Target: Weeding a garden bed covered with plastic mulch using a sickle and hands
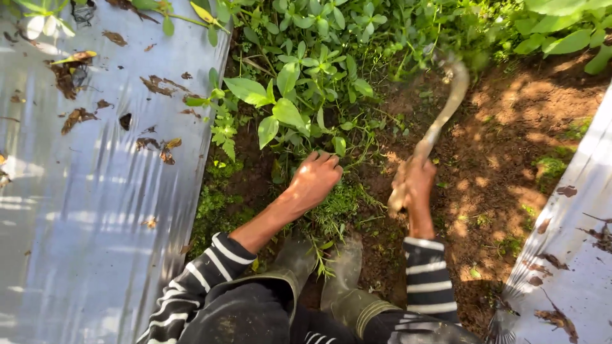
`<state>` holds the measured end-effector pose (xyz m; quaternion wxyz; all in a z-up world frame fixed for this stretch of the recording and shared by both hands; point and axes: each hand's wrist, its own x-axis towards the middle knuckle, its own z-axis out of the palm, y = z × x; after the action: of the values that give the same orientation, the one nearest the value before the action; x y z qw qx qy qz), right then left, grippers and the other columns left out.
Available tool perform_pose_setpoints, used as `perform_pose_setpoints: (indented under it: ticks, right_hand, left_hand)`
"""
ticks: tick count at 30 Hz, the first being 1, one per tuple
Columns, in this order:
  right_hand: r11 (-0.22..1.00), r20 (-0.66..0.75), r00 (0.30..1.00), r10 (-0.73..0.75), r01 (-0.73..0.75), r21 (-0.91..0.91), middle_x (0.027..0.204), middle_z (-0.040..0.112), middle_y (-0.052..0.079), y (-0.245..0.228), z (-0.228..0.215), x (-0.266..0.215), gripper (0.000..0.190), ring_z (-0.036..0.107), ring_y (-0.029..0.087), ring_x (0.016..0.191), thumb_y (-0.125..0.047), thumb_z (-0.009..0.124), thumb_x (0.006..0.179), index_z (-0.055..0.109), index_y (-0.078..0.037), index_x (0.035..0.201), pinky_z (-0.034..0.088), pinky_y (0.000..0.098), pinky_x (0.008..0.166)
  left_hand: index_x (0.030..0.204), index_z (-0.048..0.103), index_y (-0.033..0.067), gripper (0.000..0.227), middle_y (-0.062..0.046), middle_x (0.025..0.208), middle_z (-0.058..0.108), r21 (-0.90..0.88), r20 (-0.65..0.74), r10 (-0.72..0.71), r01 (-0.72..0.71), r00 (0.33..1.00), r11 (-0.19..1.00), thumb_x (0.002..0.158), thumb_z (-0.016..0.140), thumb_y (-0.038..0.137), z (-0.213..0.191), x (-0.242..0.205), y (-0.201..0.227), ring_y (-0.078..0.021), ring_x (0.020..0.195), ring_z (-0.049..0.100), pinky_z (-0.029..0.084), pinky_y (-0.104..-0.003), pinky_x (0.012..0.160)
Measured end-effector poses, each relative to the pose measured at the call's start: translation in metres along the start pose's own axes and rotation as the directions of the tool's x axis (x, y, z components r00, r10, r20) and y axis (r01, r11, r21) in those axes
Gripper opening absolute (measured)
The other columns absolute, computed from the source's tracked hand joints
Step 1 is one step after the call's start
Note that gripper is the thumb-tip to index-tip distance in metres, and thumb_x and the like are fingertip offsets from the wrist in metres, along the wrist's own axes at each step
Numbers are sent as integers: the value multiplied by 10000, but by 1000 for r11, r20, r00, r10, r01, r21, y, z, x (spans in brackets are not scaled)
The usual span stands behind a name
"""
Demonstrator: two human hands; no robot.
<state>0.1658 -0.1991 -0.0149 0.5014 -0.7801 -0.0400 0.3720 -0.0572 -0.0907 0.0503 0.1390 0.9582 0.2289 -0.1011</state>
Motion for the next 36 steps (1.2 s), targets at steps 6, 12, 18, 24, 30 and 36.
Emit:
perform_pose_setpoints:
  ticks: [6, 12, 18, 24, 30, 36]
  right_hand:
    - [998, 142, 989, 29, -20, -67, 563, 502, -3, 4, 0, -29, 480, 479, 109, 391, -440, 402, 1146, 568, -112, 838, 470, 250, 348]
    - [996, 102, 994, -39, 47, -74, 568, 525, 13, 13, -2, -26, 341, 490, 133, 398, -305, 438, 1141, 589, -71, 943, 470, 279, 401]
    - [992, 149, 984, -94, 80, 96, 608, 561, 33, -16, 3, -35, 334, 565, 143, 461, -315, 449, 1130, 575, -116, 893, 500, 271, 443]
    - [993, 124, 990, 60, -46, -110, 564, 497, 23, 5, 3, -56, 315, 501, 150, 412, -273, 453, 1087, 508, -87, 839, 508, 348, 366]
    - [991, -43, 995, 85, -80, 106, 564, 515, 3, 6, 2, -14, 448, 491, 125, 392, -509, 405, 1092, 529, -148, 859, 462, 306, 309]
    - [999, 140, 990, 25, -29, 32, 568, 543, 32, 2, -7, -18, 417, 543, 140, 400, -426, 421, 1128, 552, -118, 880, 525, 307, 331]
  left_hand:
    - [986, 791, 113, 112, -83, 952, 752, -31, -107, 1, -4, 994, 1000, 876, 772, 120, 10, -7, -3, -251, 949, 735, 578, -410, 893]
    - [1104, 776, 105, 166, -115, 1094, 761, 11, 55, 36, -37, 998, 999, 951, 716, 116, -6, 1, -4, -262, 1106, 710, 541, -421, 1023]
    - [1116, 767, 120, 169, -105, 1106, 757, -5, 94, 16, -15, 995, 1000, 955, 719, 143, 2, -3, -4, -253, 1118, 700, 538, -419, 1028]
    - [1087, 774, 125, 160, -97, 1074, 760, -12, 39, 30, -30, 999, 999, 932, 740, 152, 18, 0, -4, -247, 1058, 712, 570, -415, 978]
    - [1106, 771, 127, 168, -89, 1095, 761, -6, 81, 62, -62, 995, 998, 947, 725, 155, 18, 0, -3, -238, 1072, 707, 553, -405, 995]
    - [1061, 782, 104, 150, -98, 1046, 758, -30, 58, 33, -32, 998, 999, 917, 741, 111, 13, -1, 0, -245, 1024, 710, 558, -413, 976]
